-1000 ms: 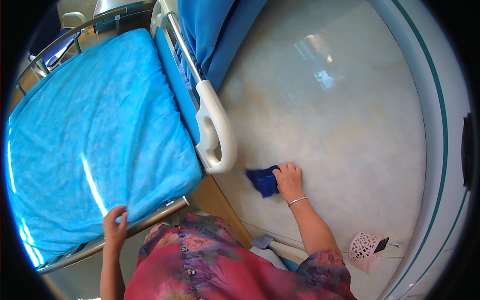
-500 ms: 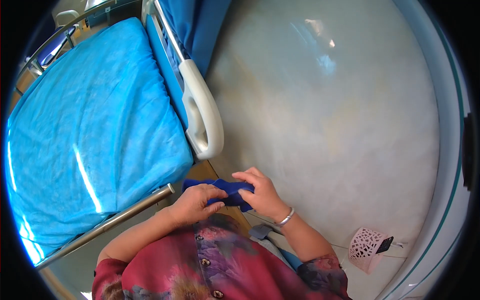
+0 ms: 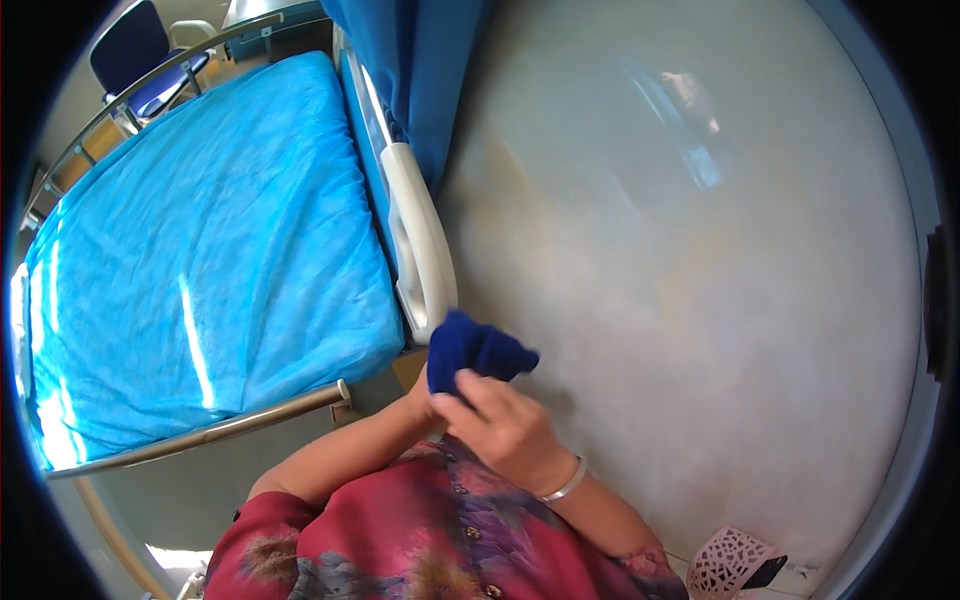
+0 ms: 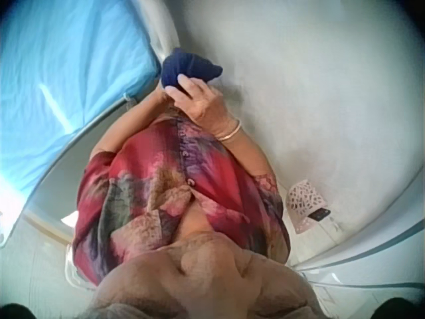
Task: The person cleans a hospital room by wiping down the hospital bed rails, wall panels, and walls with a cloth.
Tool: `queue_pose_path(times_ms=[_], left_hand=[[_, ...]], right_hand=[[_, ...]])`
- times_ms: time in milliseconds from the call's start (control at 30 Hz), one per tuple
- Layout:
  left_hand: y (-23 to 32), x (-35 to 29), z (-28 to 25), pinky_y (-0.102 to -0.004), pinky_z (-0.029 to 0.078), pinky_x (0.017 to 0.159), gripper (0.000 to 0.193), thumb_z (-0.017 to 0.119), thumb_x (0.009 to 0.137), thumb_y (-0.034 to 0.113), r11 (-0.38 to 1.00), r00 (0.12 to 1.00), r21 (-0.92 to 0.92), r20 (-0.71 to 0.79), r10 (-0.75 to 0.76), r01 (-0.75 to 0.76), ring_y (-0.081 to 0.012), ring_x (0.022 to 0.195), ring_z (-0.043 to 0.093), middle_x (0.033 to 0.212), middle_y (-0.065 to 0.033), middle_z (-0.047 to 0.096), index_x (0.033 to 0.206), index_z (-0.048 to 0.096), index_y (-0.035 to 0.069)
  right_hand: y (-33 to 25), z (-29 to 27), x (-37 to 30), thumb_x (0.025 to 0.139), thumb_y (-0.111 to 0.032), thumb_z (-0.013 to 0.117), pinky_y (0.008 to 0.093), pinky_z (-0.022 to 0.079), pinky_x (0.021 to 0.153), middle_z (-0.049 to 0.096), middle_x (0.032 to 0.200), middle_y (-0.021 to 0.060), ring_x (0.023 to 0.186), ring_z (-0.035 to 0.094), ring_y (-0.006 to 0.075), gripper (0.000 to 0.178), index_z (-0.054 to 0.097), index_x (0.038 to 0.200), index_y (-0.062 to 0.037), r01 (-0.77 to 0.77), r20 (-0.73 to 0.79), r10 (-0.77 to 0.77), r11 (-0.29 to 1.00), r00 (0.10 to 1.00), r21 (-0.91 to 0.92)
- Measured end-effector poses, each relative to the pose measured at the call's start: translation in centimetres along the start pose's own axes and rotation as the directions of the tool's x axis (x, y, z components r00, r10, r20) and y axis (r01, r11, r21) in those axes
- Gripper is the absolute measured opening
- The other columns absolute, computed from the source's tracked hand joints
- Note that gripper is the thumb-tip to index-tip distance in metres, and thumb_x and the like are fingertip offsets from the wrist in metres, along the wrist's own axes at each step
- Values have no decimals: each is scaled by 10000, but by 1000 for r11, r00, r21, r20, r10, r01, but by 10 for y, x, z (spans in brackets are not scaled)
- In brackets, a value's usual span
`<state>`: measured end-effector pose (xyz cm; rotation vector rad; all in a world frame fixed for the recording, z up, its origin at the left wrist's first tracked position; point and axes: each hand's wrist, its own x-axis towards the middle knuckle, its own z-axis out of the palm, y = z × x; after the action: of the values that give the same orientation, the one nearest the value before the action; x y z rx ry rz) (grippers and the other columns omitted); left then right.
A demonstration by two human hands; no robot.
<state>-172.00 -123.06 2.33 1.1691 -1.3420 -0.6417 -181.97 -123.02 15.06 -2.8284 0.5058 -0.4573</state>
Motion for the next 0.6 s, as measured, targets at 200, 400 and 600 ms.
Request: queue_pose_path(times_ms=[200,400,600], left_hand=[[27,77,-9,-327,419,666,186,540,669,34,936,949,241,-125,291,-255,-295,754,537,808,-143,547,854,558,25],[-3,91,51,-449,392,848,295,536,724,111,924,924,211,-147,352,-319,-335,971,497,1040,-152,529,1008,550,33],[-12,117,66,-441,403,823,284,541,704,99,912,902,302,-244,356,-279,-331,943,520,1029,-148,550,982,576,52]], right_hand=[[9,-105,-57,840,-91,512,487,431,850,538,1069,229,990,524,392,237,543,1029,48,-322,-355,88,655,931,-684],[33,-150,-113,873,-163,479,495,351,928,448,1230,211,1168,369,400,288,529,1088,22,-451,-443,100,87,891,-888],[65,-145,-123,907,-216,428,467,374,913,395,1272,188,1173,361,376,304,491,1114,-3,-378,-370,-95,-77,924,-923]])
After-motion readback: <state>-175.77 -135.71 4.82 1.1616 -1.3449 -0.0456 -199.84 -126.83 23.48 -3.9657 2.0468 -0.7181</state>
